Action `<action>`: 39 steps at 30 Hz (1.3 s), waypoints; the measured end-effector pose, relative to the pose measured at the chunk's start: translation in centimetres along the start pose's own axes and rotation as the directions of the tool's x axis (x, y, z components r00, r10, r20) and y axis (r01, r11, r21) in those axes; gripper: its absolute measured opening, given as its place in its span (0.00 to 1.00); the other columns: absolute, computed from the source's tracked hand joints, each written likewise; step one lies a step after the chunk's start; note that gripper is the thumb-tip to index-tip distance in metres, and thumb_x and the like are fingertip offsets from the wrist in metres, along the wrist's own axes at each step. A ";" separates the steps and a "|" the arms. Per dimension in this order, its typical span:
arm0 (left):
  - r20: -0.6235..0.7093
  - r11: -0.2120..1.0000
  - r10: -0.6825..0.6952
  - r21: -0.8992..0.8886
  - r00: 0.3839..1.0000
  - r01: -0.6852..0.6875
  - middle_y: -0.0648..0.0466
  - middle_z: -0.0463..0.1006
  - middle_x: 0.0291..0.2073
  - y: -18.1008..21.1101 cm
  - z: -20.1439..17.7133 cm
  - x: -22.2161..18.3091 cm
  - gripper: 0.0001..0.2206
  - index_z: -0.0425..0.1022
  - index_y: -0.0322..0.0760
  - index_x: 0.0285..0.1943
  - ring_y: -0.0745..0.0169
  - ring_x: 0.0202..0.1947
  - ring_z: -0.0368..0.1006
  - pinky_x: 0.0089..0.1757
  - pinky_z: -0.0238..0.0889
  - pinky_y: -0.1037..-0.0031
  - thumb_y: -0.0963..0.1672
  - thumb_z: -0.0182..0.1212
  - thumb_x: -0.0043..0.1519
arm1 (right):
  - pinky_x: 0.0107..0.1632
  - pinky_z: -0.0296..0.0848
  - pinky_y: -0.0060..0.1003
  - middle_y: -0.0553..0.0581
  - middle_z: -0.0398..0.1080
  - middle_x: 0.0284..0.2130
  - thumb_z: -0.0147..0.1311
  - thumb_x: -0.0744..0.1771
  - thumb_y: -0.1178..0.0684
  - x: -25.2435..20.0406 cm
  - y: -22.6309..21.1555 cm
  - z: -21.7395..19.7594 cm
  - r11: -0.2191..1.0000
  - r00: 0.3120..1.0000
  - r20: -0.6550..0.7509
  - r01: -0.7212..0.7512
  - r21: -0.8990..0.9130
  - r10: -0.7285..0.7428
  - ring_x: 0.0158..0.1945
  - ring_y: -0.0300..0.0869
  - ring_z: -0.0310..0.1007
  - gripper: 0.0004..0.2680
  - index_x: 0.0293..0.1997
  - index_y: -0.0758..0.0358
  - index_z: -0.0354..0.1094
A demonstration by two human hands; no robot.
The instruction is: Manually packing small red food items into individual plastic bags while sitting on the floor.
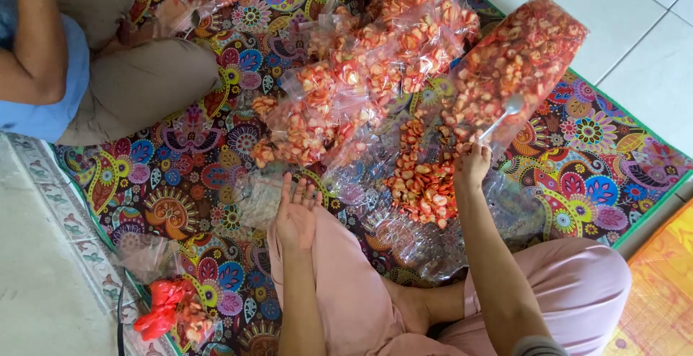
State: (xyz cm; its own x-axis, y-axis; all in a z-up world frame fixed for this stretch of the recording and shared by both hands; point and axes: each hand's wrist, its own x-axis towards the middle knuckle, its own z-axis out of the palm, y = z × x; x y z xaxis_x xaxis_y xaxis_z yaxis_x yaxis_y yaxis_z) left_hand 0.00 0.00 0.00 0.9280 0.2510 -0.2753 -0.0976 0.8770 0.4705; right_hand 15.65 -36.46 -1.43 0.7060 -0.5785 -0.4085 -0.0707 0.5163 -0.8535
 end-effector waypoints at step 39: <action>-0.045 1.000 -0.011 -0.016 0.999 0.010 0.49 0.73 0.58 0.2 0.5 -0.1 0.23 0.62 0.47 0.75 0.51 0.56 0.72 0.61 0.60 0.49 0.48 0.51 0.69 | 0.20 0.51 0.23 0.47 0.59 0.18 0.39 0.71 0.56 8.6 4.8 -6.5 0.975 0.978 -0.030 -0.209 -0.082 0.207 0.18 0.32 0.55 0.08 0.32 0.50 0.55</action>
State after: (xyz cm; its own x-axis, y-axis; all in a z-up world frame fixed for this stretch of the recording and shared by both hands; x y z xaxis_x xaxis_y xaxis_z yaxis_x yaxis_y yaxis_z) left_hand 0.04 -0.09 0.50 0.9121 0.2595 -0.3175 -0.0939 0.8859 0.4542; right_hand 16.80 -43.12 -11.17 0.6547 -0.4779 -0.5857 -0.2743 0.5718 -0.7732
